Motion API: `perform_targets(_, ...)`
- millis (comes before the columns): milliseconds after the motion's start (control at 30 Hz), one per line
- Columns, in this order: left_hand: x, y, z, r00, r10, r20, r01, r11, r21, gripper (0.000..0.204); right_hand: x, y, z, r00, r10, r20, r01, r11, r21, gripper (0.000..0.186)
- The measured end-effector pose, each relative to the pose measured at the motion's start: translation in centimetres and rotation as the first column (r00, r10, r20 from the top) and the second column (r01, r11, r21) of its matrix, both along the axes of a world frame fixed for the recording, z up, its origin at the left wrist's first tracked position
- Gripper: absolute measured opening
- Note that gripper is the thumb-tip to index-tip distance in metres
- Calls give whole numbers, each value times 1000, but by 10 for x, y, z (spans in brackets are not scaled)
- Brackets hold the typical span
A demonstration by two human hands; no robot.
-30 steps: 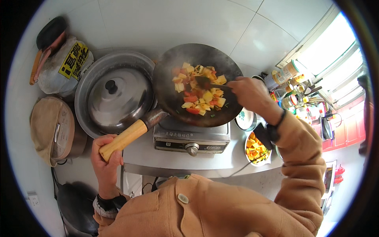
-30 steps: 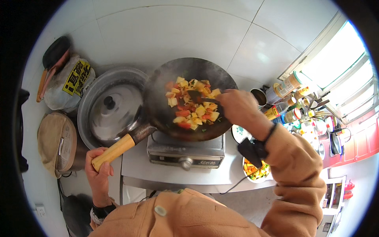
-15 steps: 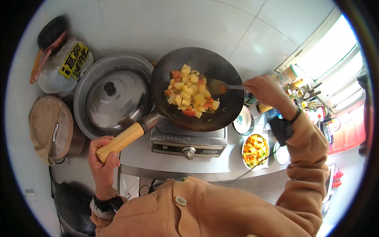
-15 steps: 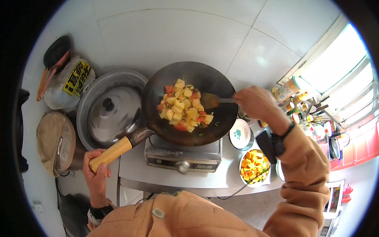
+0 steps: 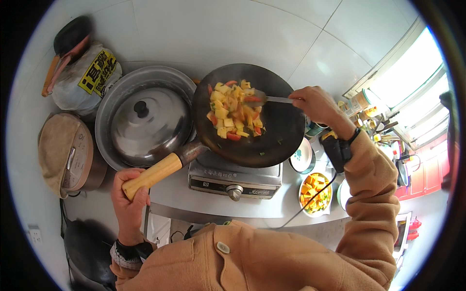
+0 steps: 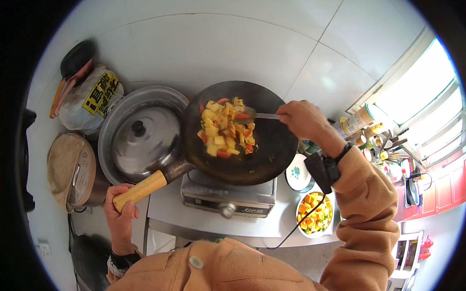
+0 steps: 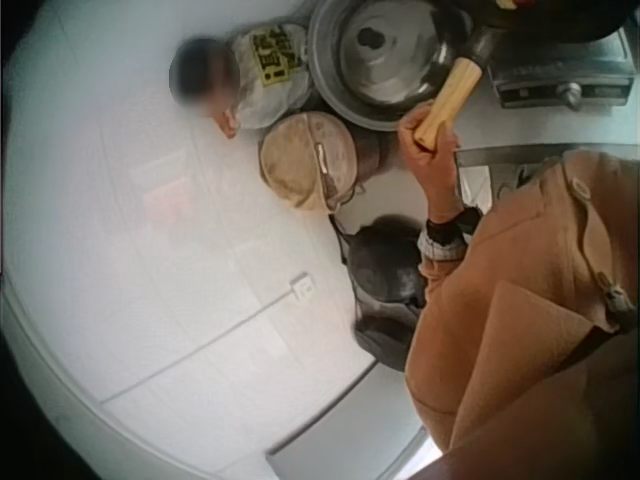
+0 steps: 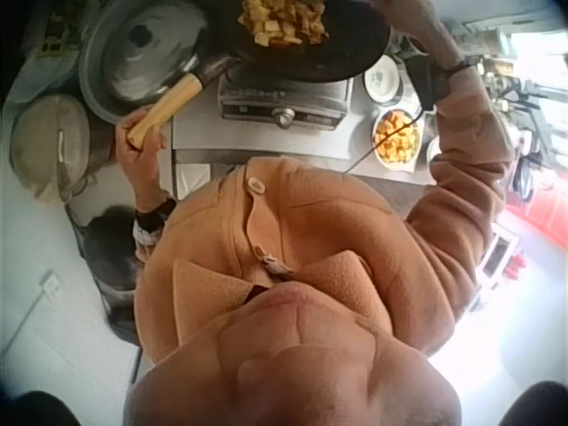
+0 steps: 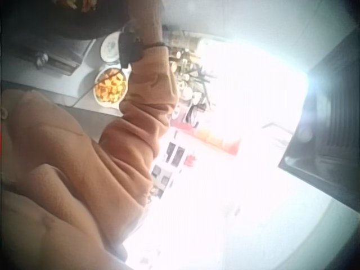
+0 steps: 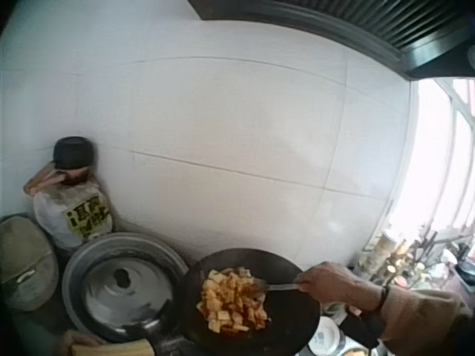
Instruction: The person adds dried corn cobs to a wood-burning stove, then stir-fries diced vegetables in a wok on a portable gas burner. They add seasoning from a divided container and pour hot water from a thermos into the wok, continuing to stir the mixture.
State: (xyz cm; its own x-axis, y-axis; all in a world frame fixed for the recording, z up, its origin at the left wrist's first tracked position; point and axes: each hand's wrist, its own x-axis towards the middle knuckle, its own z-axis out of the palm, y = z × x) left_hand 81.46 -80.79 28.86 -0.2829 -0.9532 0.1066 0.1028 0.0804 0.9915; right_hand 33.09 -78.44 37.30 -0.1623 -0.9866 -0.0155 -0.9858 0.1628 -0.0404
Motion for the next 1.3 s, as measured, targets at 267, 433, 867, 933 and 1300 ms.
perform_targets(267, 5, -8, -14, 990, 88, 111, -85, 996, -28, 35, 11, -39, -22, 993, 113, -42, -111, 992, 65, 19)
perform_targets(433, 7, -6, -14, 977, 55, 207, -47, 998, -46, 43, 5, 10, 22, 947, 245, -210, -229, 969, 97, 17)
perform_targets(867, 0, -2, 1, 999, -48, -7, 48, 998, -37, 26, 57, 5, 10, 1000, -25, 9, 24, 996, 86, 25)
perform_targets(933, 0, -2, 2, 998, -51, -34, 50, 999, -18, 26, 74, 4, 8, 992, 113, 61, -118, 989, 87, 24)
perform_targets(1300, 3, -4, -5, 996, -79, -47, 77, 996, -40, 27, 29, 49, 46, 906, -125, -405, 251, 928, 275, 16)
